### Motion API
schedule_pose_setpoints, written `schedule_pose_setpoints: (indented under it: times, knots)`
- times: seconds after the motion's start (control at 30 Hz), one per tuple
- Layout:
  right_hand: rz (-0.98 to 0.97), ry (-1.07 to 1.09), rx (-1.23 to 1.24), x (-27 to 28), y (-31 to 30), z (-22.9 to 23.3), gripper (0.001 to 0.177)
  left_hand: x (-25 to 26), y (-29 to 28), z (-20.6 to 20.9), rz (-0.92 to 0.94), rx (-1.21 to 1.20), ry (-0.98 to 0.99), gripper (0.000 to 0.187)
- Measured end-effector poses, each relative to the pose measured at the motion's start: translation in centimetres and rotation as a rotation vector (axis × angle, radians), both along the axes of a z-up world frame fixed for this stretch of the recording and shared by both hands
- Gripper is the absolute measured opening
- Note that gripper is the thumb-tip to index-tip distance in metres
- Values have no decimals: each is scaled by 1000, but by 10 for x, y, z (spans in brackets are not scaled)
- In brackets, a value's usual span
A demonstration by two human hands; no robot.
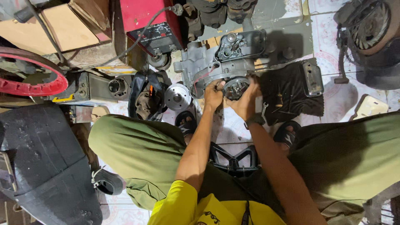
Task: The person sits on the floor and uses a screwdriver to tighten screws on a disassembled engine block. They then pick up a small metal component, place it into the engine, and continue to secure it with the screwdriver.
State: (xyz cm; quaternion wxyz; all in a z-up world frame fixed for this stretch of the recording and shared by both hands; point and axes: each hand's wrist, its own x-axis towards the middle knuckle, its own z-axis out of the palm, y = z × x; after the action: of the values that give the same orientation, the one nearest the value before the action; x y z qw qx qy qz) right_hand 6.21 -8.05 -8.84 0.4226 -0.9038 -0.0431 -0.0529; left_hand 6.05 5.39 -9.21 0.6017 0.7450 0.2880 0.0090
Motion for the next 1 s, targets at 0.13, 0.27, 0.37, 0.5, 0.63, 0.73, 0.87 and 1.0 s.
schedule_pose_setpoints:
  times: [0.13,0.27,0.37,0.5,0.63,0.73,0.87,1.0]
  knots:
    - [53,7,116,2,8,-3,118,-5,-1,3,107,40,-68,20]
    - [68,37,155,3,12,-10,118,-26,0,4,176,-113,77,62]
    - [59,13,195,3,18,-14,121,-41,-1,22,162,-469,283,96]
    - [55,-3,227,-3,28,-8,113,-40,-25,13,197,-828,147,92]
    - [39,-20,210,-6,34,-2,101,-32,-30,8,298,-857,-50,54]
    - [29,-55,208,-7,36,4,97,-29,-32,6,356,-873,-105,49]
    - [28,-62,224,-8,32,12,89,-26,-33,5,409,-876,-128,54]
    - [25,36,294,-6,28,8,89,-25,-35,7,402,-824,-155,50]
